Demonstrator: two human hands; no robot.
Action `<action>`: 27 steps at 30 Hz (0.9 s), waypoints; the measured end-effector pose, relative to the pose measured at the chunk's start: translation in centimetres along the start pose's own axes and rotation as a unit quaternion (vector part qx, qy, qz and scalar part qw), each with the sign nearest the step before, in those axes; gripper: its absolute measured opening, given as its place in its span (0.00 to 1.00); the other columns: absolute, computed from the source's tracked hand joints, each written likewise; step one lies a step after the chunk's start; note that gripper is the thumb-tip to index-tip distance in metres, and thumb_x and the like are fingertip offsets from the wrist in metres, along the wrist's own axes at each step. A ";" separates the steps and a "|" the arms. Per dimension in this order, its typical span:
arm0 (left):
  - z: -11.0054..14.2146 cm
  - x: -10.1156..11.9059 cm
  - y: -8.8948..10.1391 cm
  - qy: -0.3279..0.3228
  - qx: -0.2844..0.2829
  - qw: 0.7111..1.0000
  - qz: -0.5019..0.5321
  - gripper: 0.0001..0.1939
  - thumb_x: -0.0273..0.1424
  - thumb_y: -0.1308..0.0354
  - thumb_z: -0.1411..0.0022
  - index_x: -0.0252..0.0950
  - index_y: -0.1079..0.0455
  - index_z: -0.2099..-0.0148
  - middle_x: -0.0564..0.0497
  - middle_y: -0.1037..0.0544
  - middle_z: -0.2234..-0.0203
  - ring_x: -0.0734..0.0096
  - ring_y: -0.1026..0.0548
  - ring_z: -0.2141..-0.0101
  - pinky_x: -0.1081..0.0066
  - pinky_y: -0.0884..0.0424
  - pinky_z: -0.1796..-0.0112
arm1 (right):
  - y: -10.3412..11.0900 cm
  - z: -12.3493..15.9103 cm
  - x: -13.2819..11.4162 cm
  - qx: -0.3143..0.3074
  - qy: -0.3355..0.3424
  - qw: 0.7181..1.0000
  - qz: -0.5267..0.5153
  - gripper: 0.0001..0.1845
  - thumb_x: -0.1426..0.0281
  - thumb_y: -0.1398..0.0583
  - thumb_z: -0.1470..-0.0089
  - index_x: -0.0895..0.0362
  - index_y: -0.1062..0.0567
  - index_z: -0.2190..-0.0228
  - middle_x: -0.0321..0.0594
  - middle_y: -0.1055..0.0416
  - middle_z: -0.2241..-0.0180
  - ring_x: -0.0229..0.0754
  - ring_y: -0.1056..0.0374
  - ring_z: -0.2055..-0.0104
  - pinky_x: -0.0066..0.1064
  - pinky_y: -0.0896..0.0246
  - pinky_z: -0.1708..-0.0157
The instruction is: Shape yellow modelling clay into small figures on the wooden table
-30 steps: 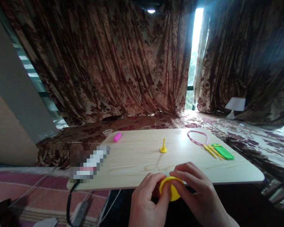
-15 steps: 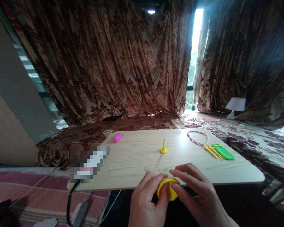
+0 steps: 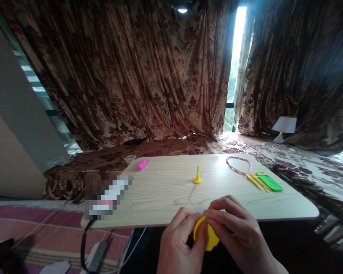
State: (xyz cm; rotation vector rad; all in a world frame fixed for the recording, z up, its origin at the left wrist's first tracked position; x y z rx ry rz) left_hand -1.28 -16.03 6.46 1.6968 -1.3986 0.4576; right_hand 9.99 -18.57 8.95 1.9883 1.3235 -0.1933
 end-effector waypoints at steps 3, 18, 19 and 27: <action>0.0 -0.3 0.2 0.010 0.017 1.000 0.015 0.08 0.28 0.47 0.40 0.37 0.26 0.61 0.50 0.27 0.71 0.71 0.27 0.70 0.75 0.32 0.69 | 0.2 0.2 0.5 0.020 -0.028 0.999 0.003 0.17 0.77 0.41 0.47 0.53 0.28 0.55 0.42 0.32 0.61 0.41 0.35 0.59 0.32 0.34 0.62; 0.0 0.3 0.8 -0.013 0.044 0.999 -0.009 0.10 0.26 0.47 0.39 0.38 0.25 0.58 0.49 0.25 0.69 0.70 0.26 0.67 0.75 0.29 0.66 | 0.0 0.2 0.9 0.016 -0.048 0.999 0.017 0.14 0.77 0.43 0.45 0.52 0.27 0.58 0.41 0.32 0.64 0.41 0.35 0.62 0.31 0.34 0.65; 0.0 0.3 0.8 -0.011 0.042 0.999 0.003 0.10 0.26 0.47 0.39 0.38 0.25 0.59 0.49 0.25 0.69 0.70 0.26 0.68 0.75 0.29 0.66 | 0.0 0.2 0.9 0.017 -0.053 0.998 0.010 0.13 0.76 0.42 0.45 0.53 0.27 0.58 0.42 0.32 0.64 0.41 0.35 0.62 0.31 0.34 0.65; 0.1 0.2 0.3 0.005 0.022 1.000 0.005 0.07 0.31 0.46 0.40 0.36 0.27 0.66 0.51 0.30 0.76 0.73 0.30 0.75 0.76 0.32 0.73 | 0.2 -0.2 0.3 0.006 -0.023 1.000 0.009 0.13 0.77 0.42 0.46 0.54 0.26 0.58 0.42 0.31 0.66 0.42 0.35 0.64 0.33 0.35 0.66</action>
Point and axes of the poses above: each hand's wrist, its own z-axis away from the middle knuckle, its own y-axis out of the back of the hand, x = y × z, the point moved 9 cm from there along -z, towards the middle knuckle
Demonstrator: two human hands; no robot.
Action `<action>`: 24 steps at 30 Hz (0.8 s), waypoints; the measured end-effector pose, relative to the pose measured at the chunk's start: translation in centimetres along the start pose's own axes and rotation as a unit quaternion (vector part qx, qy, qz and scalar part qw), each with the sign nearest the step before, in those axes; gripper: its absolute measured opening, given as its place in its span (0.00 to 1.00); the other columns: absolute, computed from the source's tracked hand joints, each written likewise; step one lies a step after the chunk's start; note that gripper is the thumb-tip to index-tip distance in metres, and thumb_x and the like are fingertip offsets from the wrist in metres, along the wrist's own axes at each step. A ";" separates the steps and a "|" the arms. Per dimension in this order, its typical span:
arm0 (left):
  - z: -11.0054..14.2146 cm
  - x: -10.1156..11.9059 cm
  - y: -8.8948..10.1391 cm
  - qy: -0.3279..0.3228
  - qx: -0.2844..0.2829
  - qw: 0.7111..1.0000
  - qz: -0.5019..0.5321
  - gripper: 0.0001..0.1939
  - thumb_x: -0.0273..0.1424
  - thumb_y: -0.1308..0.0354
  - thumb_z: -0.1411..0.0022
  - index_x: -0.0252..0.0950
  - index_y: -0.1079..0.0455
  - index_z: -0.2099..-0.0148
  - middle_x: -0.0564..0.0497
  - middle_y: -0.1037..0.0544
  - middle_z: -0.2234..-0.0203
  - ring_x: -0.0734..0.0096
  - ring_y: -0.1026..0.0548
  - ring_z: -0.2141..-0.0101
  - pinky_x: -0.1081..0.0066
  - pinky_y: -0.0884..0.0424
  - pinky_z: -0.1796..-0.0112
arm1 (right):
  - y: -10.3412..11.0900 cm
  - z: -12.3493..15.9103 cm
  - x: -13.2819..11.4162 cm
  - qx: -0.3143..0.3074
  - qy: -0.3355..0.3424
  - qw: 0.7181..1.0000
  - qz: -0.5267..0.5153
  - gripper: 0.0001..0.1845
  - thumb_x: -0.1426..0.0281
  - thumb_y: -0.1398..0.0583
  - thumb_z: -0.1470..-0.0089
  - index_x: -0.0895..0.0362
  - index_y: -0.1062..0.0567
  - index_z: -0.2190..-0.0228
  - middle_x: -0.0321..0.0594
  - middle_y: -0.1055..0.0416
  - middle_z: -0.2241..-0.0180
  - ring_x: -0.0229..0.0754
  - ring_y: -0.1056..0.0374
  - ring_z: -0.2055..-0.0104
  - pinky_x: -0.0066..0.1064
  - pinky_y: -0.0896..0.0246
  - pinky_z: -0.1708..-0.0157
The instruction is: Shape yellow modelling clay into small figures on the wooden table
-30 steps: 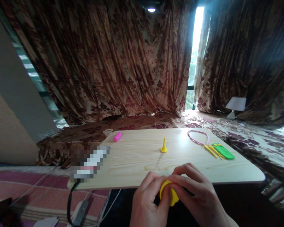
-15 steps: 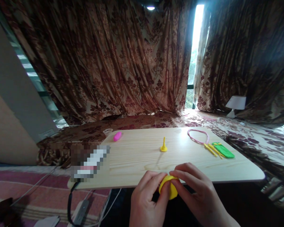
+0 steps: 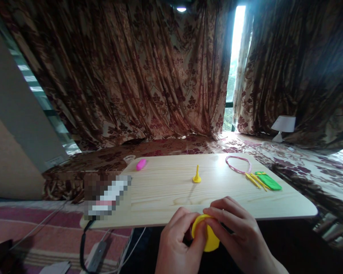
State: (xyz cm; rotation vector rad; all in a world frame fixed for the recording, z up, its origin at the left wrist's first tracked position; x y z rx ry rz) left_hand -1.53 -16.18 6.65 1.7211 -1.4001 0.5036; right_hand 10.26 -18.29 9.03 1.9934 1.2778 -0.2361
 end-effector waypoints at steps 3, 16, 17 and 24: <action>0.1 -0.4 -0.2 0.005 -0.007 1.000 -0.024 0.08 0.32 0.46 0.41 0.36 0.29 0.69 0.52 0.32 0.78 0.73 0.33 0.77 0.76 0.34 0.75 | 0.2 0.1 -0.2 0.008 0.009 1.000 0.000 0.13 0.77 0.41 0.47 0.55 0.26 0.59 0.42 0.31 0.66 0.42 0.35 0.64 0.33 0.35 0.67; 0.1 -0.1 0.6 0.000 0.044 0.999 -0.014 0.07 0.29 0.45 0.42 0.38 0.27 0.61 0.52 0.26 0.73 0.72 0.28 0.73 0.75 0.31 0.70 | 0.1 0.2 0.2 0.007 -0.005 1.000 0.014 0.15 0.78 0.43 0.46 0.53 0.27 0.57 0.42 0.32 0.65 0.42 0.35 0.63 0.33 0.35 0.66; 0.1 0.2 0.5 -0.010 0.038 0.999 -0.006 0.08 0.29 0.45 0.41 0.38 0.26 0.61 0.51 0.26 0.73 0.71 0.27 0.72 0.75 0.31 0.69 | 0.0 0.1 0.1 0.005 -0.002 1.000 0.016 0.15 0.78 0.43 0.46 0.53 0.27 0.57 0.42 0.32 0.65 0.42 0.35 0.63 0.33 0.35 0.66; -0.1 0.1 0.0 -0.001 0.005 1.000 0.020 0.09 0.31 0.47 0.39 0.37 0.26 0.66 0.50 0.27 0.75 0.71 0.28 0.73 0.75 0.31 0.72 | 0.3 0.1 -0.2 0.011 0.016 1.000 0.016 0.15 0.77 0.43 0.46 0.53 0.26 0.57 0.42 0.30 0.66 0.42 0.35 0.64 0.33 0.35 0.67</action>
Point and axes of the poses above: each hand's wrist, its own z-axis away from the middle knuckle, its own y-axis out of the back of the hand, x = y × z, the point moved 9 cm from there along -z, towards the middle knuckle
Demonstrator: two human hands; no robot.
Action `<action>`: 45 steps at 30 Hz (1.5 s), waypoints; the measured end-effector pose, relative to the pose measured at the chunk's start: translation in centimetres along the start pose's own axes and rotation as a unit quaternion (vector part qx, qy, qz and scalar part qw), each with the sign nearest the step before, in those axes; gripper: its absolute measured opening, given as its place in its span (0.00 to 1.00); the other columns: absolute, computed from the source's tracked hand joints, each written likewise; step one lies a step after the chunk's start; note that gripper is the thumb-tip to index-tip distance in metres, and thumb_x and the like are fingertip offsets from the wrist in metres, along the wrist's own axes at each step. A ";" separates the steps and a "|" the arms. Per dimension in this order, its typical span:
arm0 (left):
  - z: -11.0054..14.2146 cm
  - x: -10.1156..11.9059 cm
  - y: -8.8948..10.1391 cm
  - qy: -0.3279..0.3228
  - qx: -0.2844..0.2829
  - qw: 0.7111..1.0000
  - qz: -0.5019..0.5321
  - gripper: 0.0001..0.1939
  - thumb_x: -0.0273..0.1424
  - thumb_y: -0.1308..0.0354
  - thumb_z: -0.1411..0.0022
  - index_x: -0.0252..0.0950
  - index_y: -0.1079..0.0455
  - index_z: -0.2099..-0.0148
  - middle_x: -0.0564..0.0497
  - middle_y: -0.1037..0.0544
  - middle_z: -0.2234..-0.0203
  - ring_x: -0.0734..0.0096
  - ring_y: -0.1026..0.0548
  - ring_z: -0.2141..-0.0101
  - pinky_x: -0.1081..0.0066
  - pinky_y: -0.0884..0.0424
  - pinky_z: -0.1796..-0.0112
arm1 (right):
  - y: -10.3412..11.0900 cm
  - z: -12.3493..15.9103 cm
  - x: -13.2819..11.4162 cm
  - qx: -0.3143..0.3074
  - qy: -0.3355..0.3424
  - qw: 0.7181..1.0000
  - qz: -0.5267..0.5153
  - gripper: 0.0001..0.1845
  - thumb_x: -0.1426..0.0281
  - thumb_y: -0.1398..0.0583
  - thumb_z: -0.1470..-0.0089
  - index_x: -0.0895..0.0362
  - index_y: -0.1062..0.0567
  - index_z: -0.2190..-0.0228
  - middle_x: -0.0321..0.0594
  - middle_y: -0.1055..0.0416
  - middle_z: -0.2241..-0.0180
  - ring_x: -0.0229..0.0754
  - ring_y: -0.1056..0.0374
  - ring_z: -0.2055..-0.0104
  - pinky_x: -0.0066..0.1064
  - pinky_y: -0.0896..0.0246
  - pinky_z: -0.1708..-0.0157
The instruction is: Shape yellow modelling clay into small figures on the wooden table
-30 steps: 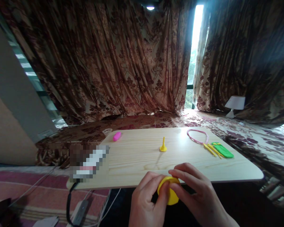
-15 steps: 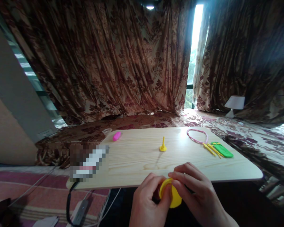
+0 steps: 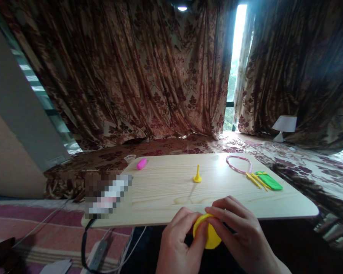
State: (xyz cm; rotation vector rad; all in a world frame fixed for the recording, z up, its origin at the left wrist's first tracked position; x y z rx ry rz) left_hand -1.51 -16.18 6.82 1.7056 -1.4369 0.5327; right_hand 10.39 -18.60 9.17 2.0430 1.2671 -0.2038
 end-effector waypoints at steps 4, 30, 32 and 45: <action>0.1 -0.1 -0.2 0.014 -0.014 1.000 0.001 0.09 0.31 0.47 0.40 0.37 0.27 0.68 0.51 0.28 0.75 0.71 0.28 0.73 0.76 0.31 0.72 | -0.3 0.1 0.2 -0.027 -0.014 1.000 -0.008 0.15 0.77 0.43 0.45 0.54 0.27 0.56 0.42 0.31 0.64 0.42 0.35 0.62 0.34 0.35 0.65; 0.3 -0.2 0.1 0.003 0.012 0.998 -0.063 0.04 0.29 0.45 0.41 0.37 0.29 0.67 0.52 0.27 0.75 0.71 0.28 0.72 0.74 0.32 0.70 | -0.2 0.1 0.3 -0.025 -0.004 1.000 -0.012 0.17 0.79 0.42 0.46 0.52 0.28 0.56 0.40 0.32 0.65 0.41 0.38 0.63 0.33 0.38 0.65; 0.2 -0.2 0.1 0.002 0.012 0.998 -0.062 0.04 0.29 0.45 0.41 0.37 0.29 0.67 0.52 0.28 0.75 0.71 0.28 0.72 0.74 0.32 0.70 | -0.2 0.0 0.5 -0.024 -0.014 0.999 -0.019 0.16 0.78 0.42 0.46 0.53 0.28 0.56 0.40 0.32 0.64 0.41 0.37 0.62 0.33 0.37 0.65; 0.2 -0.5 -0.5 -0.007 -0.027 0.998 -0.055 0.10 0.28 0.45 0.41 0.37 0.27 0.57 0.49 0.25 0.69 0.68 0.26 0.66 0.72 0.30 0.64 | -0.3 -0.2 0.6 -0.039 -0.030 0.998 -0.030 0.15 0.78 0.44 0.44 0.50 0.27 0.57 0.38 0.32 0.65 0.40 0.38 0.63 0.32 0.38 0.65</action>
Point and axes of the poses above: each hand's wrist, its own z-axis away from the middle knuckle, its own y-axis out of the back of the hand, x = y × z, the point moved 9 cm from there along -z, towards the middle knuckle
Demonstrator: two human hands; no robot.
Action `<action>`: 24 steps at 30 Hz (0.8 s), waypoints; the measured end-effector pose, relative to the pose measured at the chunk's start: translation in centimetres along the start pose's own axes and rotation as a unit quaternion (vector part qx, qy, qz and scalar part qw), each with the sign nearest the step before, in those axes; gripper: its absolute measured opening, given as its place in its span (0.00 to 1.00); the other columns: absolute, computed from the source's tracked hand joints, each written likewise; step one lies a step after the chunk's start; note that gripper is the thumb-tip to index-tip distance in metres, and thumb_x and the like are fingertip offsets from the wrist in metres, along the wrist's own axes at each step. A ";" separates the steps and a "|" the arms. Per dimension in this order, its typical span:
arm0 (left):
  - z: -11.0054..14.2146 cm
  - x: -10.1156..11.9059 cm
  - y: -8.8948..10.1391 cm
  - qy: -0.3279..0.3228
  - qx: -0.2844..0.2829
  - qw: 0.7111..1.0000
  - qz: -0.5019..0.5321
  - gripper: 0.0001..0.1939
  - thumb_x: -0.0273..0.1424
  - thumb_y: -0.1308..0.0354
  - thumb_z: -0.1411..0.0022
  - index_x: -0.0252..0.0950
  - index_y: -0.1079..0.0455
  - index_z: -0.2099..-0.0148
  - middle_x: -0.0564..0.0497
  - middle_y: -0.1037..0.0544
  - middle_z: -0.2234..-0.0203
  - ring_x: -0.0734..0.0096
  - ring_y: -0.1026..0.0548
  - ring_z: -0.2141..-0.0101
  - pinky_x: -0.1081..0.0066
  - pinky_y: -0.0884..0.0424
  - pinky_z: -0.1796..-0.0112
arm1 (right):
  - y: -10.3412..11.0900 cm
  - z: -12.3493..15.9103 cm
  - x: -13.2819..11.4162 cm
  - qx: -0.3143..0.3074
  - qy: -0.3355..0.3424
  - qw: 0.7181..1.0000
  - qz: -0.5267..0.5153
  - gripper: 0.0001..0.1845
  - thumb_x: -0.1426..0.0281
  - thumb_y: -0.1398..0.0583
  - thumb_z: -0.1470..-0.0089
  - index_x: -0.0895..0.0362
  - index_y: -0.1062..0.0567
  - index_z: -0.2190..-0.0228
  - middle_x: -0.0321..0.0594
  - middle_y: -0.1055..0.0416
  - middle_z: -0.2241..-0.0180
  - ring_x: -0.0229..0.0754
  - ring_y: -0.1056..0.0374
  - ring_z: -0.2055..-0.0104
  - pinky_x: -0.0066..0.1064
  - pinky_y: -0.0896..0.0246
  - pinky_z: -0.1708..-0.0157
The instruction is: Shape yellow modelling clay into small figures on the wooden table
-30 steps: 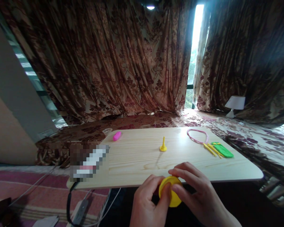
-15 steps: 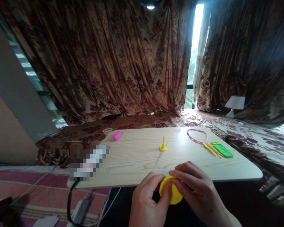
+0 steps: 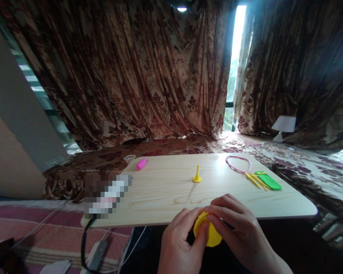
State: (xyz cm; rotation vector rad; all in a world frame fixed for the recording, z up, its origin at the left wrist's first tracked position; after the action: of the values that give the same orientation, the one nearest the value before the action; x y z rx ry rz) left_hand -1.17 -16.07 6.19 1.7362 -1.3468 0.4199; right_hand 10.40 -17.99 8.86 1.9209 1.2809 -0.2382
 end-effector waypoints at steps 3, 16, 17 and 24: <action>0.0 0.0 -0.1 0.009 -0.010 1.000 0.017 0.09 0.28 0.46 0.40 0.38 0.26 0.59 0.51 0.26 0.71 0.70 0.27 0.69 0.74 0.31 0.67 | -0.1 0.1 -0.1 -0.007 0.004 1.000 -0.001 0.15 0.78 0.44 0.44 0.50 0.26 0.58 0.38 0.32 0.66 0.40 0.37 0.63 0.32 0.39 0.65; 0.0 0.5 0.2 0.018 0.013 0.997 0.072 0.09 0.28 0.45 0.41 0.39 0.25 0.60 0.52 0.28 0.73 0.71 0.28 0.70 0.75 0.32 0.68 | -0.6 0.4 0.7 -0.017 -0.045 0.998 -0.049 0.11 0.76 0.44 0.43 0.51 0.26 0.61 0.37 0.32 0.66 0.39 0.36 0.62 0.30 0.38 0.62; 0.0 0.5 0.3 0.020 0.012 0.997 0.072 0.09 0.28 0.45 0.41 0.38 0.24 0.60 0.52 0.28 0.73 0.72 0.28 0.71 0.75 0.32 0.69 | -0.5 0.4 0.7 -0.015 -0.047 0.997 -0.052 0.12 0.76 0.45 0.43 0.51 0.26 0.61 0.37 0.32 0.65 0.38 0.36 0.62 0.30 0.38 0.62; 0.2 0.6 1.1 0.015 0.053 0.997 0.062 0.09 0.27 0.44 0.41 0.39 0.25 0.60 0.52 0.26 0.71 0.72 0.26 0.69 0.76 0.30 0.67 | -0.1 0.7 1.4 0.015 -0.064 0.997 -0.041 0.08 0.74 0.42 0.45 0.55 0.28 0.62 0.40 0.34 0.63 0.40 0.35 0.60 0.29 0.37 0.61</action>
State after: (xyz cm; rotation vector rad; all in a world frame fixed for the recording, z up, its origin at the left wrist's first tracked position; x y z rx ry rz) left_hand -1.95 -16.60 6.98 1.7293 -1.4379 0.5956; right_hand 11.18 -17.55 7.61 1.8493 1.2798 -0.4184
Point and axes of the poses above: each hand's wrist, its own z-axis away from the middle knuckle, its own y-axis out of the back of the hand, x = y × z, the point moved 9 cm from there along -z, towards the middle knuckle
